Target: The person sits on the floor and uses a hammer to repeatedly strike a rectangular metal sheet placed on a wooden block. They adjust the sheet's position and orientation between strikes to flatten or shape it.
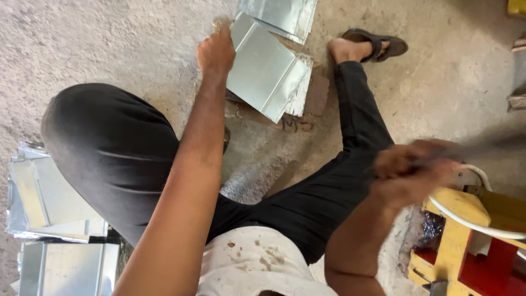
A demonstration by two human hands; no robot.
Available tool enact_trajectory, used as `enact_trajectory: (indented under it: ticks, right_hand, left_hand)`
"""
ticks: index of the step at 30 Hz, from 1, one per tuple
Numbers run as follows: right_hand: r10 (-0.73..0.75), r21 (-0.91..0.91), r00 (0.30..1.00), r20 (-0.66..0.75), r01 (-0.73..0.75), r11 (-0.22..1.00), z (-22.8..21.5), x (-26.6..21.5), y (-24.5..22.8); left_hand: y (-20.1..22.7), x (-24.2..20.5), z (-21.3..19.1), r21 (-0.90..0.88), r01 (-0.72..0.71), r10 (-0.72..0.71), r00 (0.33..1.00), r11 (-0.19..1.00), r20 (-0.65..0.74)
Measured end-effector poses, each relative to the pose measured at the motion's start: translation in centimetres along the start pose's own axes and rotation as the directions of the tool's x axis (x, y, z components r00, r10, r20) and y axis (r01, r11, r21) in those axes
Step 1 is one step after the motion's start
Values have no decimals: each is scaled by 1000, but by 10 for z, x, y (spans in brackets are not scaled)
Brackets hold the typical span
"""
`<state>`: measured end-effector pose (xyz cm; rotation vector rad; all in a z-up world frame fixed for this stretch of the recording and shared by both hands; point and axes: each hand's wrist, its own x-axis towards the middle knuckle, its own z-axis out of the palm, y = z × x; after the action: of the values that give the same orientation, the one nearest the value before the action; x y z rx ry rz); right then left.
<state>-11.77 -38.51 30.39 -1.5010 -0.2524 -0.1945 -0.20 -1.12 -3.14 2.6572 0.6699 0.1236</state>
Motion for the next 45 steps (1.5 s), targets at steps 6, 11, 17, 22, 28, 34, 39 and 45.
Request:
enact_trajectory:
  ticks: [6,11,17,22,28,34,39,45]
  right_hand:
    - [-498,-196,843,-201,464,864,4,-11,41]
    - [264,-381,964,38,-231,895,15,-100,176]
    - [614,-249,775,-152,-631,735,8,-59,84]
    - [31,-83,989,-146,-44,996,3,-12,-17]
    - [-317,-97,939,-134,306,947,-7,-40,76]
    - [718,-354,696,-29,-679,644,11,-108,157]
    - [527,-112,845,-92,-535,837,7,-62,67]
    - [-193,7,966,-170,197,980,-8,-29,9]
  left_hand:
    - [2,-2,-7,-5,6,-6,1000,1000,-8]
    - [-1,-5,-4,2,15,-15,1000,1000,-1]
    - [-3,-7,9,-1,0,0,997,1000,-82]
    - [4,0,-1,50,11,-7,997,999,-74]
    - [5,-1,-6,45,20,-19,1000,999,-8]
    - [6,3,-9,29,39,-38,999,999,-24]
    - [6,-4,-7,23,60,-61,998,998,24]
    - [5,-5,-7,12,48,-48,998,999,-41]
